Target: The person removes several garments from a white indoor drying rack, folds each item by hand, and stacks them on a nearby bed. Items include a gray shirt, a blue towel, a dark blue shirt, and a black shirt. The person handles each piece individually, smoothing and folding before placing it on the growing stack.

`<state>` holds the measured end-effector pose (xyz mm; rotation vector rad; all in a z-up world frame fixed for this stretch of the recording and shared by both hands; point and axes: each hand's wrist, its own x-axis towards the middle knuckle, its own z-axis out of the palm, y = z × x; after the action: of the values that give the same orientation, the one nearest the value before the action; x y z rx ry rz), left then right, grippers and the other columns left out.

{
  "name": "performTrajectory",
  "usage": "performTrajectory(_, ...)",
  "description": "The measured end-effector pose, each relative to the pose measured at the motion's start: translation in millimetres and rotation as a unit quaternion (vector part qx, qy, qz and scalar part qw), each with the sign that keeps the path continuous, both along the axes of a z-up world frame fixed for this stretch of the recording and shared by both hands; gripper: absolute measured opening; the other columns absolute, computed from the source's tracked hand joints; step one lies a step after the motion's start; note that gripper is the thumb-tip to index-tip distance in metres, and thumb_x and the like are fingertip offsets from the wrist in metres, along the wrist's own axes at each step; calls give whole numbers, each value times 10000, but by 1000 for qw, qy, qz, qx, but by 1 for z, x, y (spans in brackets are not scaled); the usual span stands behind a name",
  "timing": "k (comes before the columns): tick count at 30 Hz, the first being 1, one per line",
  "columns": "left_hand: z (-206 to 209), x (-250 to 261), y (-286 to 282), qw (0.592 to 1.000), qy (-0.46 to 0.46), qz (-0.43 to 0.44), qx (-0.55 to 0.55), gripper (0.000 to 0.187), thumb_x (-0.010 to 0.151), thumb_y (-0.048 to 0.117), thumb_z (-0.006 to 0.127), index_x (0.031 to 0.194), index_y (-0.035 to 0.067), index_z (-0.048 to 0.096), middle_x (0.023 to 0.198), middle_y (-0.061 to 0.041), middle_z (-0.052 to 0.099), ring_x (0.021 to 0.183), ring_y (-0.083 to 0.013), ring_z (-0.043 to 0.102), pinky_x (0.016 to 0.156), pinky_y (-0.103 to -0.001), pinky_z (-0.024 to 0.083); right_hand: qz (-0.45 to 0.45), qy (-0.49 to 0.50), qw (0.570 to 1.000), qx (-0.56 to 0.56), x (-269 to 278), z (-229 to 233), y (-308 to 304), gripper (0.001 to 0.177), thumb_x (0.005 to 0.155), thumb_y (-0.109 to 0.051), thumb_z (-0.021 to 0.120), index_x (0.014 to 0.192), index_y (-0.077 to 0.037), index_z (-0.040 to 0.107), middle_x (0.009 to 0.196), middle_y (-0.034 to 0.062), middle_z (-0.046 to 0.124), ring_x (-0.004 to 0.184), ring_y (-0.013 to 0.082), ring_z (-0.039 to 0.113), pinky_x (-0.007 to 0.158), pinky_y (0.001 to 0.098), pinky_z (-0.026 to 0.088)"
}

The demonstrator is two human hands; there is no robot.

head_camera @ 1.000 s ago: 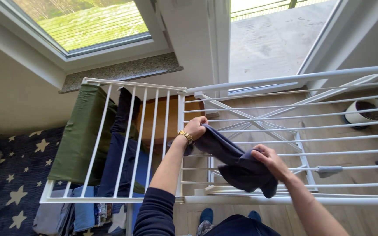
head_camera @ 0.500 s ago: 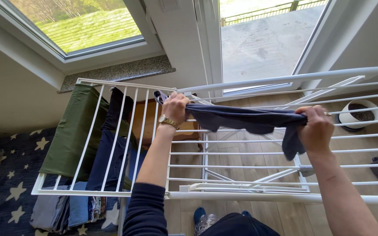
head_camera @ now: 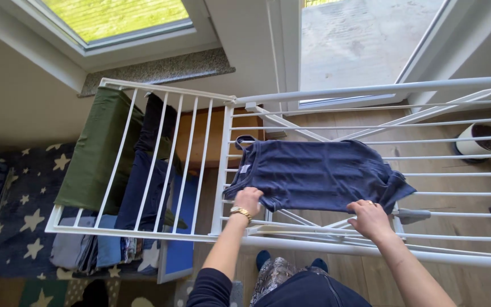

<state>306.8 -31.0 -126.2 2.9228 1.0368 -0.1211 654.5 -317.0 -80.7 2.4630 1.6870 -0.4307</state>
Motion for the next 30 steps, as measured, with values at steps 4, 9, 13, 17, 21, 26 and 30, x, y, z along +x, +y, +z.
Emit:
performTrajectory(4,4,16,-21,999,-23,2,-42,330,819,244,627,1140,299,685,1136,49,657,1135,-193,615,894,-356,521,33,20,998,41,-34,16,33,466,808,-466,765,1240,-336,646,1171,-39,711,1218,193,670,1052,391,518)
performTrajectory(9,0,20,-25,995,-46,-56,-75,404,760,465,751,1118,290,686,1131,41,672,1101,-190,638,882,-345,527,56,61,992,98,-81,4,66,407,820,-477,746,1183,-310,666,1053,-11,729,1145,207,697,988,375,536)
performTrajectory(13,-5,34,-38,985,-56,-151,-63,701,649,459,816,1285,271,590,1337,17,576,1292,-201,531,989,-371,477,55,78,994,60,-113,6,79,406,801,-474,758,1172,-341,658,1044,-33,719,1108,198,704,978,372,540)
performTrajectory(17,-53,47,-32,949,-153,-273,45,397,736,246,755,1087,200,576,1109,-27,562,1050,-223,566,908,-370,451,32,101,992,63,-128,0,82,370,829,-476,731,1155,-323,649,1009,-22,708,1075,209,707,948,371,545)
performTrajectory(21,-61,48,-27,915,-254,-313,28,45,884,250,651,891,209,632,856,14,621,784,-180,649,686,-310,521,5,84,988,128,-140,16,85,523,805,-523,749,1253,-297,601,1136,-5,673,1160,213,667,960,378,536)
performTrajectory(26,-6,67,-23,935,-264,-167,-166,147,1009,413,526,982,287,596,816,-39,654,808,-291,677,706,-395,550,-32,63,984,164,-155,12,95,991,644,-605,837,1493,-314,417,1368,-24,573,1328,176,549,1077,398,445)
performTrajectory(30,43,93,-10,832,-311,26,-458,158,1088,356,523,1065,229,613,738,-100,674,783,-285,699,718,-382,538,-87,-6,971,221,-141,-9,107,1080,538,-464,895,1501,-330,425,1320,-70,601,1262,117,589,1081,347,418)
